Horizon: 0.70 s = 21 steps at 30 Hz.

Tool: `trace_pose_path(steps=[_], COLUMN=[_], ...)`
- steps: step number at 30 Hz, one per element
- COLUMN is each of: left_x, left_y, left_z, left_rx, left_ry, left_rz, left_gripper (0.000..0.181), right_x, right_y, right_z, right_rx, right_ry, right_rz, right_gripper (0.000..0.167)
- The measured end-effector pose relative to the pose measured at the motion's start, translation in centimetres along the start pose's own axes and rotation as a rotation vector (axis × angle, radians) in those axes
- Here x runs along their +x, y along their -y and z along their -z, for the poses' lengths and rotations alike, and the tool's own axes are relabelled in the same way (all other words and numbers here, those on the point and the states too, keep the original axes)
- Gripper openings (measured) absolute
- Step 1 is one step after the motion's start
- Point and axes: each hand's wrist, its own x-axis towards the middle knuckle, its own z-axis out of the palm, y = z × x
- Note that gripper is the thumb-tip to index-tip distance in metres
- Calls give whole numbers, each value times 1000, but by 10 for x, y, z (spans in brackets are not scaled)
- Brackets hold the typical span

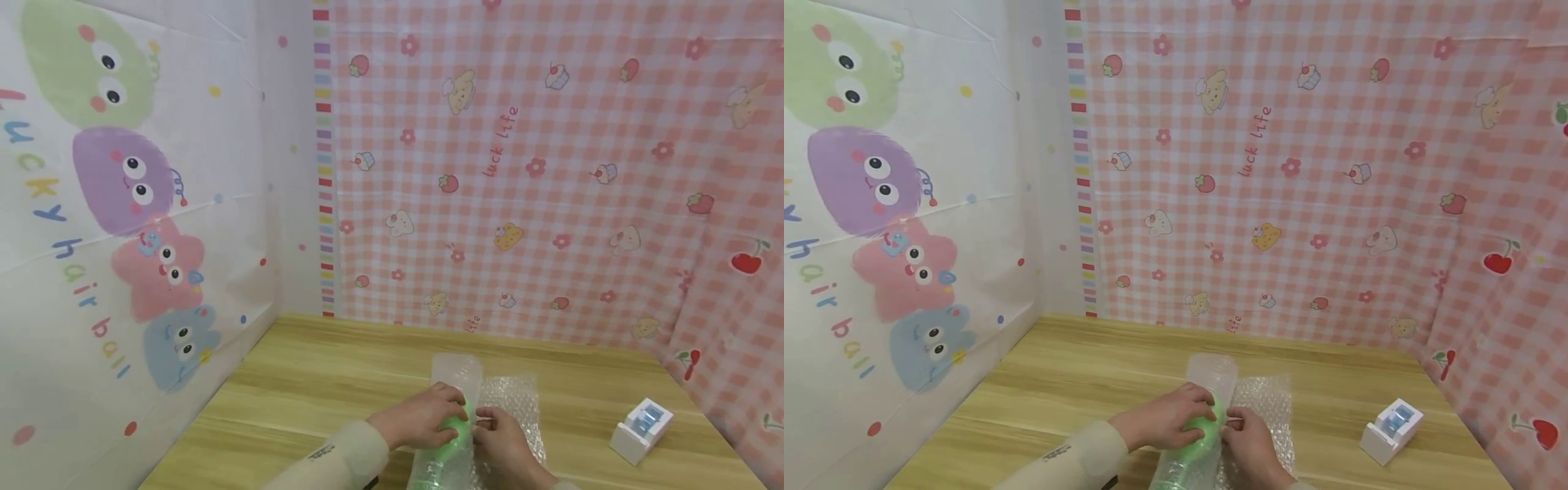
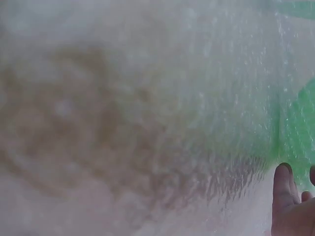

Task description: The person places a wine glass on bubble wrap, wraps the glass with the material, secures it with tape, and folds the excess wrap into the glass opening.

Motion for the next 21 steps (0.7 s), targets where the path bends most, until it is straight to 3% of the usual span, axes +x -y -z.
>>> trace_pose_path(steps=[8,10,17,21], left_x=[1,1,-2,-2], left_y=[-6,-4,4,9], left_z=[-4,-4,0,1], left_rx=[137,109,-156,-143], left_ry=[-11,-21,-7,12], left_rz=[-2,-1,42,26], left_gripper=[30,31,29,30], right_x=[-4,-6,-5,-4], right_y=[-7,-8,-8,-7], right_z=[0,0,2,2], right_rx=[99,119,123,109], right_ry=[29,51,84,82], right_rz=[-19,-16,2,-2], right_gripper=[41,40,37,36])
